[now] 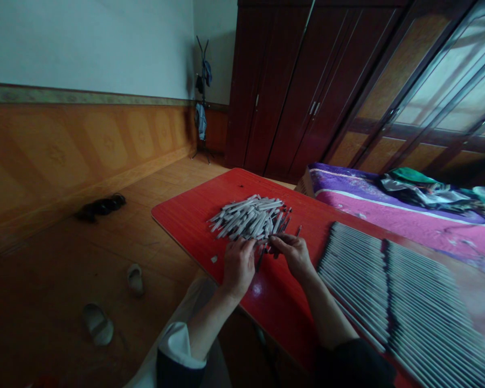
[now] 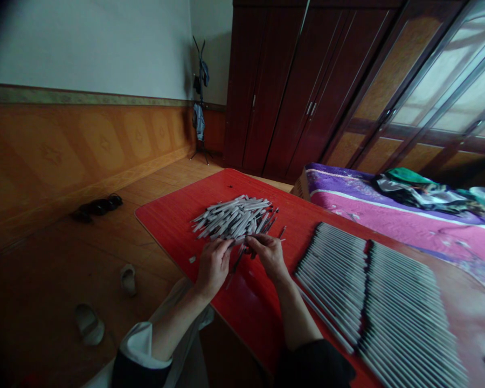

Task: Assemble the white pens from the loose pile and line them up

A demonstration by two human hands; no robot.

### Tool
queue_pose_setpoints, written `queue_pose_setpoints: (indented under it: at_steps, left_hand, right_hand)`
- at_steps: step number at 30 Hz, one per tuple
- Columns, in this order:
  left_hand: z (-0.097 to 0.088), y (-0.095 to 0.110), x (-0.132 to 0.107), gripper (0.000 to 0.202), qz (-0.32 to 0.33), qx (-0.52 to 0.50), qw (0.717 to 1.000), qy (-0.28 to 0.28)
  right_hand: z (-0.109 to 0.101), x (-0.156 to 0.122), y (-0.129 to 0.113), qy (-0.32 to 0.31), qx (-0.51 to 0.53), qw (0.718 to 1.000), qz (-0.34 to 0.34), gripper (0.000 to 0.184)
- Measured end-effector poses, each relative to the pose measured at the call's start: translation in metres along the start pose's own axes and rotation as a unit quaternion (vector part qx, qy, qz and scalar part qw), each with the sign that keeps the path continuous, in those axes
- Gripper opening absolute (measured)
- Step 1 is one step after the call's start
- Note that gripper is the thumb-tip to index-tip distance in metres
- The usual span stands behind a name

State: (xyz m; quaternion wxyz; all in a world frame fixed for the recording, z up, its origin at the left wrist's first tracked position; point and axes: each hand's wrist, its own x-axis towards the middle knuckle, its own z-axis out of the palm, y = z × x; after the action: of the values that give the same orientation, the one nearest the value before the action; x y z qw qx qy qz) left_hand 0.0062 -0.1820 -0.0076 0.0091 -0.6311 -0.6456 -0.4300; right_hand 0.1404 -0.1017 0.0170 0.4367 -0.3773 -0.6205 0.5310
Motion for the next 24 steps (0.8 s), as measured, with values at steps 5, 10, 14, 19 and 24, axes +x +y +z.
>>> queue_pose_setpoints:
  at_steps: [5,10,14,19,24]
  left_hand:
    - [-0.0006,0.0004,0.0003,0.024,-0.008,0.002,1.000,0.001]
    - [-0.0009,0.0007,0.0006,0.024,-0.012,-0.001,1.000,-0.002]
    - [-0.0006,0.0003,-0.0002,0.023,-0.010,0.001,1.000,0.000]
    - [-0.0006,0.0000,-0.0002,0.024,0.001,0.015,1.000,0.002]
    - [0.0003,-0.0006,0.0006,0.022,0.003,0.006,1.000,0.022]
  right_hand:
    - [-0.0005,0.0005,0.0018,0.011,0.017,1.000,0.012,0.037]
    - [-0.0034,0.0008,0.0042,-0.006,0.043,0.999,0.017,0.033]
    - [-0.0032,0.0009,0.0027,0.001,0.031,0.999,0.024,0.031]
    - [0.0011,-0.0020,-0.0003,0.001,0.030,0.999,0.025,0.032]
    - [-0.0021,0.0024,0.0013,0.012,-0.016,1.000,0.009,0.037]
